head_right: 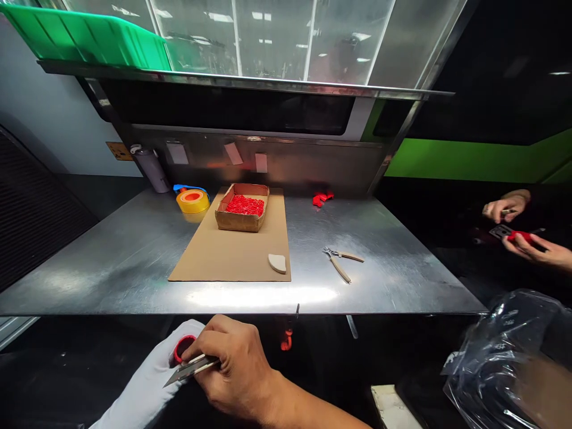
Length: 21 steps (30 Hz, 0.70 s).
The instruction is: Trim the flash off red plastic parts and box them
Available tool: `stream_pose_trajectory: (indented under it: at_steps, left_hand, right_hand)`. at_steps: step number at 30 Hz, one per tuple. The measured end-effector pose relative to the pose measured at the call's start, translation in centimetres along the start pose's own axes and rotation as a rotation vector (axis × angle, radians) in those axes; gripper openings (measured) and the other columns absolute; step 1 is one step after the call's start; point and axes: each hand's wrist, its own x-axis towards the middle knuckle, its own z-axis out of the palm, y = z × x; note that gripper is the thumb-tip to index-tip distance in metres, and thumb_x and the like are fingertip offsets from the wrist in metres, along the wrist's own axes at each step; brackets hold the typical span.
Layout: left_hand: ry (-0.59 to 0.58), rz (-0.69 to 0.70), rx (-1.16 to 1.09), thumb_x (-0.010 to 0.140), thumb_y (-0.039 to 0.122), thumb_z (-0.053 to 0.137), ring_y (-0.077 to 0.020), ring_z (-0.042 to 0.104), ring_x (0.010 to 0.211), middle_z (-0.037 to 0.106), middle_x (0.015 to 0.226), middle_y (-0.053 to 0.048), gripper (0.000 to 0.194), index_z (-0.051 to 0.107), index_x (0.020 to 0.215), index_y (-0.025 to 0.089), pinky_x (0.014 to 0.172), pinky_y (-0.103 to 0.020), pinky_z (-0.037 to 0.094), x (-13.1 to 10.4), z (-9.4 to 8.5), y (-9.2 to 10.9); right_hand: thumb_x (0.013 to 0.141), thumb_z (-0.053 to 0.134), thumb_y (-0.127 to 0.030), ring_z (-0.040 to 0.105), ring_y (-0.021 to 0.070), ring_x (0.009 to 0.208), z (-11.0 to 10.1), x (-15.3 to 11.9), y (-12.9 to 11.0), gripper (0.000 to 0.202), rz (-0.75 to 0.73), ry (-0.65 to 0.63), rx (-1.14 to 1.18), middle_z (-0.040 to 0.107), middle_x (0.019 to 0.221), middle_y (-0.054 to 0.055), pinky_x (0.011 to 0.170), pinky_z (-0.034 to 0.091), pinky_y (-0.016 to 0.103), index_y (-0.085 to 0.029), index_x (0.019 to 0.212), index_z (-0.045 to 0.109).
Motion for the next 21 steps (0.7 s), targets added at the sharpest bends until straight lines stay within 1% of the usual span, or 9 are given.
stream_pose_trajectory:
  at_steps: [2,4,6,8,11,14,18,20,21]
  left_hand:
    - [-0.008,-0.022,-0.047,0.088,0.041,0.058,-0.0146,0.041,0.069,0.044,0.073,0.003,0.03,0.046,0.07,0.02,0.064,-0.026,0.04,-0.01,0.15,-0.16]
    - [-0.027,-0.044,-0.123,0.088,0.042,0.056,-0.0142,0.039,0.068,0.042,0.071,0.003,0.031,0.045,0.07,0.02,0.064,-0.026,0.039,-0.05,0.28,-0.33]
    - [-0.03,-0.063,-0.188,0.088,0.044,0.055,-0.014,0.037,0.068,0.039,0.071,0.003,0.033,0.043,0.069,0.019,0.063,-0.026,0.038,-0.09,0.4,-0.38]
    - [-0.019,-0.071,-0.216,0.087,0.043,0.058,-0.014,0.036,0.069,0.038,0.072,0.003,0.033,0.043,0.069,0.019,0.062,-0.025,0.038,-0.11,0.53,-0.3]
    - [-0.004,-0.076,-0.231,0.086,0.043,0.061,-0.0144,0.038,0.07,0.04,0.073,0.003,0.034,0.044,0.07,0.019,0.064,-0.026,0.039,-0.16,0.74,-0.02]
    - [0.015,-0.084,-0.23,0.088,0.048,0.056,-0.0142,0.036,0.068,0.038,0.072,0.003,0.037,0.042,0.07,0.019,0.063,-0.026,0.038,-0.17,0.96,0.34]
    - [0.077,-0.066,-0.164,0.086,0.048,0.059,-0.0142,0.036,0.067,0.039,0.07,0.003,0.037,0.044,0.069,0.019,0.063,-0.026,0.038,-0.04,0.99,0.31]
    - [0.116,-0.027,-0.137,0.087,0.046,0.059,-0.0145,0.039,0.068,0.042,0.071,0.003,0.033,0.046,0.071,0.02,0.065,-0.026,0.039,0.0,0.81,-0.1]
    - [0.144,0.004,-0.111,0.088,0.046,0.059,-0.0148,0.041,0.069,0.043,0.073,0.002,0.032,0.047,0.072,0.02,0.066,-0.026,0.039,0.0,0.67,-0.36]
  right_hand:
    - [0.085,0.054,-0.018,0.059,0.0133,0.065,0.28,-0.02,0.16,0.017,-0.054,0.029,0.023,0.061,0.08,0.003,0.057,0.042,0.02,-0.017,0.084,0.071]
    - [0.092,0.053,-0.021,0.059,0.0138,0.065,0.47,-0.03,0.22,0.018,-0.153,0.071,-0.021,0.062,0.081,0.004,0.056,0.043,0.021,-0.016,0.086,0.07]
    - [0.099,0.05,-0.021,0.058,0.0141,0.063,0.58,-0.07,0.22,0.02,-0.289,0.126,-0.172,0.063,0.081,0.004,0.054,0.04,0.023,-0.016,0.091,0.068]
    - [0.104,0.044,-0.017,0.054,0.0138,0.059,0.59,-0.14,0.18,0.022,-0.418,0.179,-0.376,0.064,0.079,0.004,0.05,0.033,0.026,-0.016,0.096,0.065]
    - [0.106,0.04,-0.01,0.05,0.0126,0.053,0.56,-0.37,0.18,0.022,-0.507,0.215,-0.558,0.065,0.078,0.004,0.048,0.024,0.029,-0.014,0.101,0.061]
    - [0.108,0.04,-0.011,0.053,0.0129,0.054,0.62,-0.66,0.36,0.022,-0.505,0.203,-0.569,0.065,0.08,0.005,0.047,0.022,0.03,-0.013,0.1,0.06]
    - [0.109,0.042,-0.018,0.058,0.0144,0.062,0.73,-0.87,0.76,0.023,-0.45,0.233,-0.449,0.065,0.083,0.005,0.05,0.028,0.029,-0.015,0.095,0.061]
    - [0.107,0.048,-0.021,0.059,0.015,0.064,0.56,-0.86,0.84,0.021,-0.365,0.236,-0.311,0.063,0.08,0.004,0.052,0.033,0.026,-0.016,0.091,0.06]
    - [0.106,0.05,-0.023,0.058,0.0148,0.064,0.39,-0.83,0.83,0.021,-0.286,0.224,-0.228,0.061,0.077,0.003,0.053,0.035,0.025,-0.017,0.088,0.059]
